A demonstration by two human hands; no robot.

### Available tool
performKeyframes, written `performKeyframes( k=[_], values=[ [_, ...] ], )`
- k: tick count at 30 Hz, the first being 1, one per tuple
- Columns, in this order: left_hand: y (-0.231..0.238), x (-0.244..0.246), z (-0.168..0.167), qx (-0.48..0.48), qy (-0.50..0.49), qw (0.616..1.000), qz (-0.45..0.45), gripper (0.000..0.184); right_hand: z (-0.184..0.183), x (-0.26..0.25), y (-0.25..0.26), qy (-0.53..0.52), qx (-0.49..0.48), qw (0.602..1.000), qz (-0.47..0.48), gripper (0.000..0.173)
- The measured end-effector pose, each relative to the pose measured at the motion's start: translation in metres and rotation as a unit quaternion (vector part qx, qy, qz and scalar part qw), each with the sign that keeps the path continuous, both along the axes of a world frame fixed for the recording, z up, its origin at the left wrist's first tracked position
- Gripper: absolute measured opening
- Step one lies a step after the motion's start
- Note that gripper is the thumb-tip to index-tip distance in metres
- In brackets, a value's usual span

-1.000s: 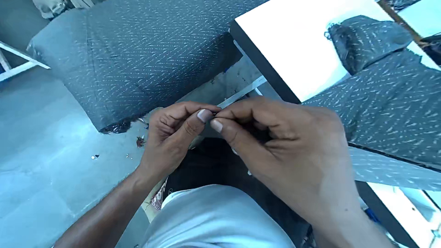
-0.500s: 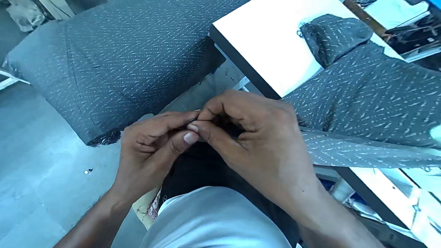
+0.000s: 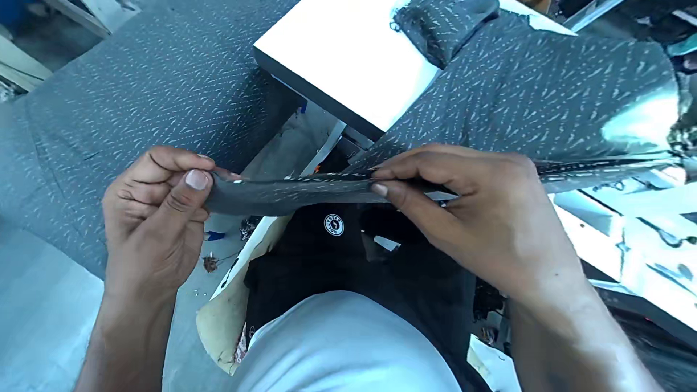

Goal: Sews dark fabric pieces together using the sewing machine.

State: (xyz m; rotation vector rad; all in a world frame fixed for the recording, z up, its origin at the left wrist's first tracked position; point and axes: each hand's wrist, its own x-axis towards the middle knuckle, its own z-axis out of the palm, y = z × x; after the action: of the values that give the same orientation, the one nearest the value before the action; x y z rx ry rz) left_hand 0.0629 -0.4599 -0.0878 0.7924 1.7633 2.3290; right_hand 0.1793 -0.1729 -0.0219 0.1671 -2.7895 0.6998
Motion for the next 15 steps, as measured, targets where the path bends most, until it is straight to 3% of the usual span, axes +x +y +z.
performKeyframes(
  k=[4,7,8,11,13,15],
  values=[
    [0.022,-0.01,0.011,-0.104,-0.003,0.991,-0.087,0.025,-0.006,-0.002,0.003,0.019,-0.065,0.998,-0.018,0.008],
    [0.032,-0.014,0.028,-0.275,0.164,0.944,-0.084,0.043,-0.007,-0.002,0.004,0.031,-0.091,0.995,-0.034,0.008],
    [0.034,-0.016,0.033,-0.29,0.199,0.932,-0.086,0.038,-0.008,-0.001,0.005,0.033,-0.098,0.994,-0.037,0.008],
    [0.038,-0.021,0.038,-0.264,0.229,0.931,-0.102,0.013,-0.007,0.005,0.01,0.033,-0.112,0.992,-0.046,0.007],
    [0.039,-0.025,0.041,-0.237,0.225,0.936,-0.128,0.007,-0.004,0.015,0.016,0.038,-0.104,0.993,-0.05,0.009],
    [0.037,-0.024,0.052,-0.226,0.222,0.925,-0.209,0.008,0.001,0.036,0.025,0.053,-0.067,0.995,-0.049,0.014]
  ],
)
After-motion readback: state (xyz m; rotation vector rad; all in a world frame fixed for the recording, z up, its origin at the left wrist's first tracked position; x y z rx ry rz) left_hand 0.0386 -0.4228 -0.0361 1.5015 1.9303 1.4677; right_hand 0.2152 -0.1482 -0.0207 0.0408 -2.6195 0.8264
